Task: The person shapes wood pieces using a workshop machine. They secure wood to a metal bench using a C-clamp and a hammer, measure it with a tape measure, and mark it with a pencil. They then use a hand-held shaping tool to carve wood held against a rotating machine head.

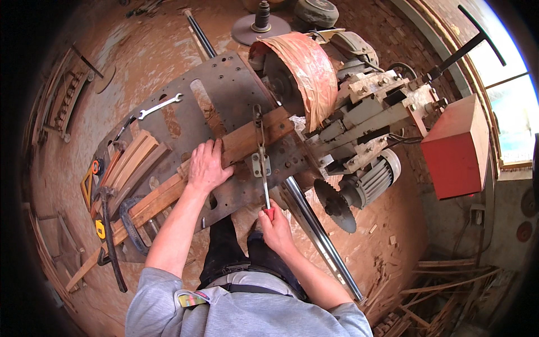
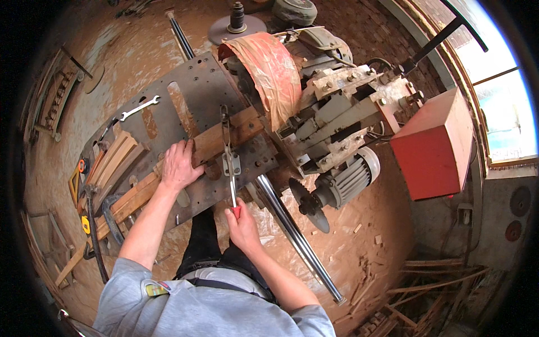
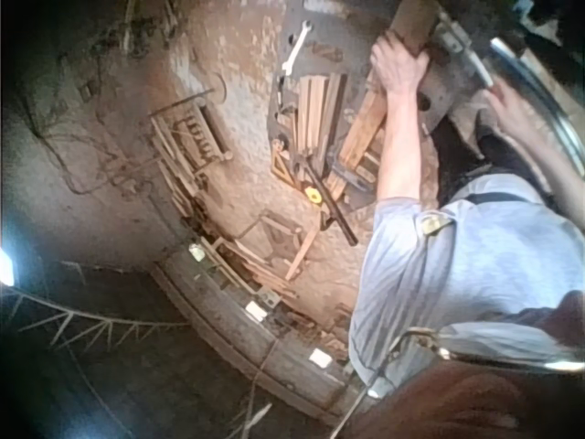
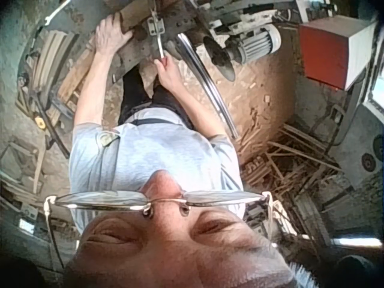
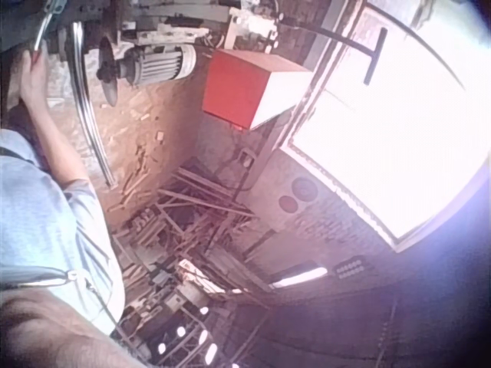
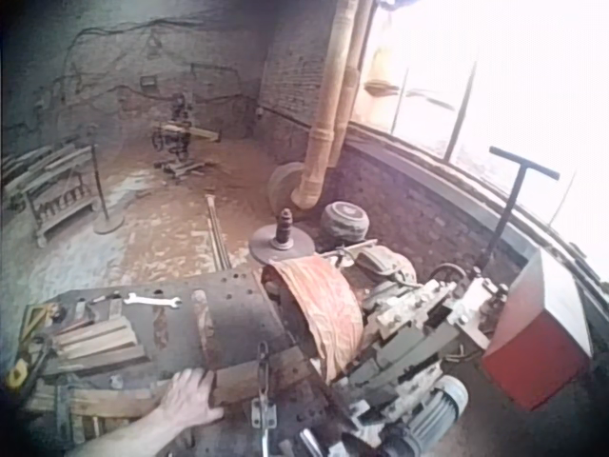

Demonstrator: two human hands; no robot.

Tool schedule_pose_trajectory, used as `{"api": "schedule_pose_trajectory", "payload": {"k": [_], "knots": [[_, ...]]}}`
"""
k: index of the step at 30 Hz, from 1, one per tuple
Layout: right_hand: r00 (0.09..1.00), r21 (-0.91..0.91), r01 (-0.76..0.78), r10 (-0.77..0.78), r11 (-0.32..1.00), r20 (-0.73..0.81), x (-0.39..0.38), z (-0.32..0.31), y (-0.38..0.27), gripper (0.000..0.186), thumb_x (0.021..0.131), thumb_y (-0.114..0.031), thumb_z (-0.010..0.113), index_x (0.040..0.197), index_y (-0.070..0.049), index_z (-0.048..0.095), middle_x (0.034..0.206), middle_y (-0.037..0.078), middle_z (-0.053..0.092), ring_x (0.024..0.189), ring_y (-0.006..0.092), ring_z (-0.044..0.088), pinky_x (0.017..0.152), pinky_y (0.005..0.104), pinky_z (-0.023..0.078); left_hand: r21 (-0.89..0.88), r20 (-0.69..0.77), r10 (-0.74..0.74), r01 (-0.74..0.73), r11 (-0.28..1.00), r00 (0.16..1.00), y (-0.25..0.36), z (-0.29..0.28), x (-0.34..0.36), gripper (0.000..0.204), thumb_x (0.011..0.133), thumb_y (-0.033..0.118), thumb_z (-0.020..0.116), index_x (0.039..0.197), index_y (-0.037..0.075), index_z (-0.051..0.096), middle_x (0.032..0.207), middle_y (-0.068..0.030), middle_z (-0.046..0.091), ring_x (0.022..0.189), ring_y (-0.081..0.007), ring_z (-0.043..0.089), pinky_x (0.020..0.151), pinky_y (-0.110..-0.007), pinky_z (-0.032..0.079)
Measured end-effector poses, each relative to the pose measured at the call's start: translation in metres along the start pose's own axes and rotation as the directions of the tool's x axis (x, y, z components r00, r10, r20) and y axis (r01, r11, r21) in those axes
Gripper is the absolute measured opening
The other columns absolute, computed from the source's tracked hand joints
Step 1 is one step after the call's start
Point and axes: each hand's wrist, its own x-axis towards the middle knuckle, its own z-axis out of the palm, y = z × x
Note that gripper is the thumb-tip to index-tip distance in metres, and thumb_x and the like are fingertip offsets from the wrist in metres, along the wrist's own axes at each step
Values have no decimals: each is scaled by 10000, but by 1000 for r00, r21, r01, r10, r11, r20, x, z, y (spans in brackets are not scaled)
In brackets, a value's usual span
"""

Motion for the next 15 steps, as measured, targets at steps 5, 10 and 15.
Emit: {"api": "schedule_pose_trajectory", "payload": {"k": [5, 10, 15], "knots": [[1000, -13, 4, -4, 1000, -3, 9, 1, -3, 604, 981, -334, 616, 1424, 51, 477, 1209, 286, 651, 1148, 415, 629, 982, 446, 486, 30, 30, -20, 19, 999, 999, -4, -1, 8, 802, 639, 321, 853, 1304, -46, 593, 1234, -203, 610, 1132, -349, 570, 988, -453, 469], [1000, 16, -6, 6, 1000, -10, 15, 7, -8, 612, 976, -339, 618, 1418, 62, 481, 1226, 295, 646, 1165, 420, 624, 999, 443, 482, 26, 30, -13, 12, 1000, 999, -12, -1, 13, 815, 639, 329, 859, 1315, -40, 592, 1241, -204, 611, 1140, -349, 569, 990, -453, 469], [997, -53, 45, -48, 998, -62, 24, 15, -12, 588, 982, -340, 608, 1423, 31, 491, 1126, 230, 681, 1067, 333, 665, 951, 400, 498, 30, 23, -11, 11, 1000, 1000, -20, -2, 23, 823, 632, 330, 865, 1315, -36, 590, 1246, -205, 608, 1143, -353, 567, 992, -454, 467]]}}
